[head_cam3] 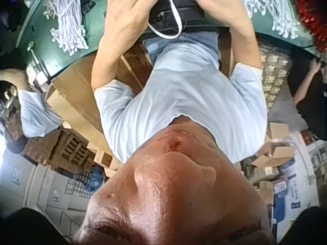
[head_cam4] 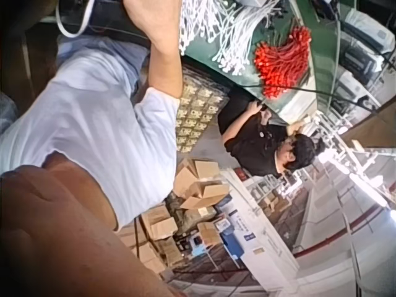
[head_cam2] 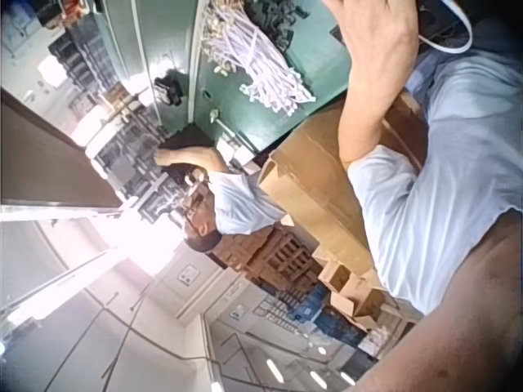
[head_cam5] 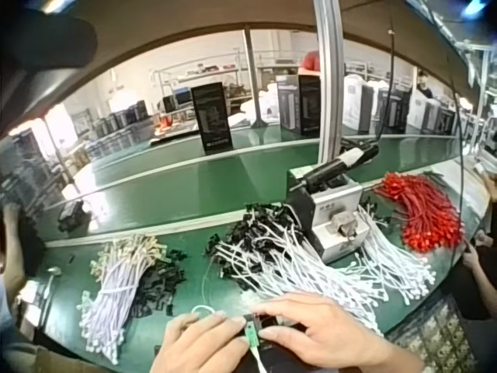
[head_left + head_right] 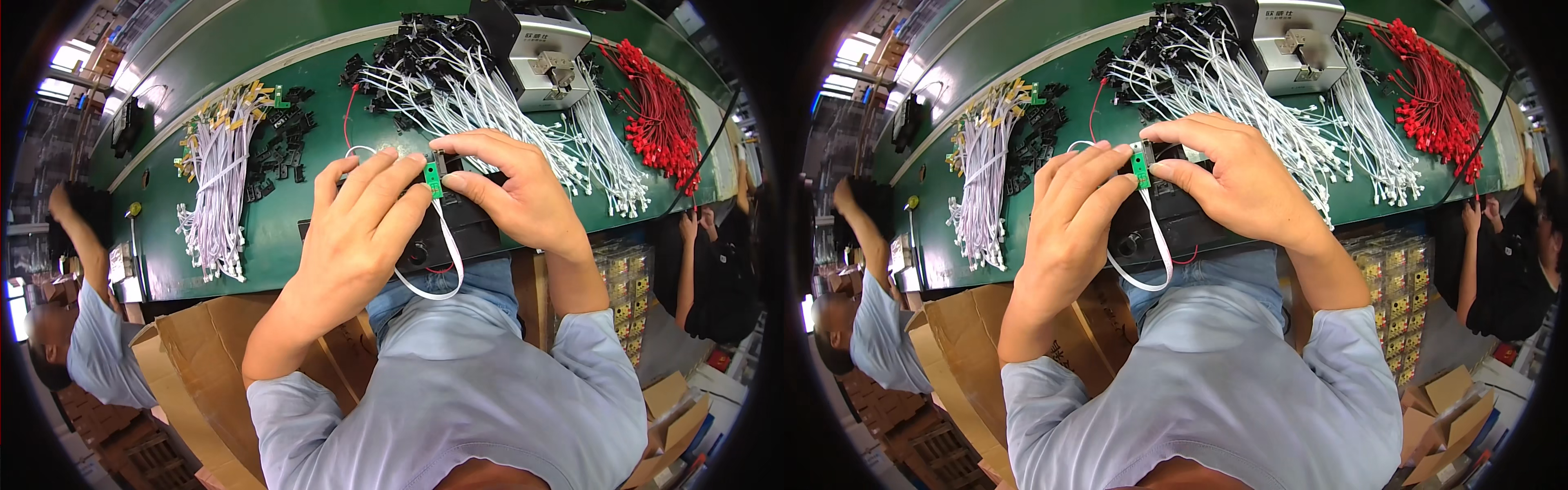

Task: Assembling electronic components by connecting wire harnesses to a plastic housing and using a power tool to secure parts.

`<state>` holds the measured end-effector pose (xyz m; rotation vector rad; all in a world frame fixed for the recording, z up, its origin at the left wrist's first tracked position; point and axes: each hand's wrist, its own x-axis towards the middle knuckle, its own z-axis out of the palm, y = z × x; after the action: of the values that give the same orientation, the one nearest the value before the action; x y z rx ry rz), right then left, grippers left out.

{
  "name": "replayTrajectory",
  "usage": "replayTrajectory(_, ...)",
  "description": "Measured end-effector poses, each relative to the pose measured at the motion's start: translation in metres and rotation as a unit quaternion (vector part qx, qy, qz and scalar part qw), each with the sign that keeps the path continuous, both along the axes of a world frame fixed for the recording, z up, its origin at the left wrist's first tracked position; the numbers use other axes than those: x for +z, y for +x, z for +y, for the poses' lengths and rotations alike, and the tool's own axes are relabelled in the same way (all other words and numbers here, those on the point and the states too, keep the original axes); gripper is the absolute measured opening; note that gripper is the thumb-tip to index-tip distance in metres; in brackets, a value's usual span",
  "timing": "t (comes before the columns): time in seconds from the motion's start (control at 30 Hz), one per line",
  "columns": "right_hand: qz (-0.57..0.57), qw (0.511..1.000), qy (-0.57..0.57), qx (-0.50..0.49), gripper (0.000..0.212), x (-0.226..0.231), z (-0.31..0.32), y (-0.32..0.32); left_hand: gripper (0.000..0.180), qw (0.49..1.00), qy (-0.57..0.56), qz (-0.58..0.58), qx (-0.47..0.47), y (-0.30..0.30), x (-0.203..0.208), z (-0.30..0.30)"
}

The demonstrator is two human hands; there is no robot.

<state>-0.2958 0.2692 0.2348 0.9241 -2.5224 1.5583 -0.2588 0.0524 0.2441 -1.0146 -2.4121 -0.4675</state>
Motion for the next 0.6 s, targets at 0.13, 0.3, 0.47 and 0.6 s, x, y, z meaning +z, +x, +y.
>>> replayTrajectory(0.13, 0.000, 0.999, 0.027, 0.047, 0.036, 0.013, 0.011, -0.005, 0.032, 0.999, 0.007, -0.035, -0.004, 0.004, 0.008, 0.002)
replayTrajectory(0.3, -0.021, 0.916, -0.267, -0.299, 0.055, -0.003, 0.064, -0.094, 0.026, 0.999, -0.033, -0.038, 0.005, 0.006, 0.010, 0.000)
replayTrajectory(0.47, -0.176, 0.844, -0.414, -0.292, 0.057, -0.009, 0.151, -0.216, 0.029, 0.999, 0.002, -0.044, -0.013, 0.005, 0.014, 0.004)
replayTrajectory(0.6, -0.108, 0.885, -0.305, -0.335, 0.041, 0.004, 0.152, -0.242, 0.029, 0.998, 0.014, -0.059, -0.003, 0.004, 0.012, 0.002)
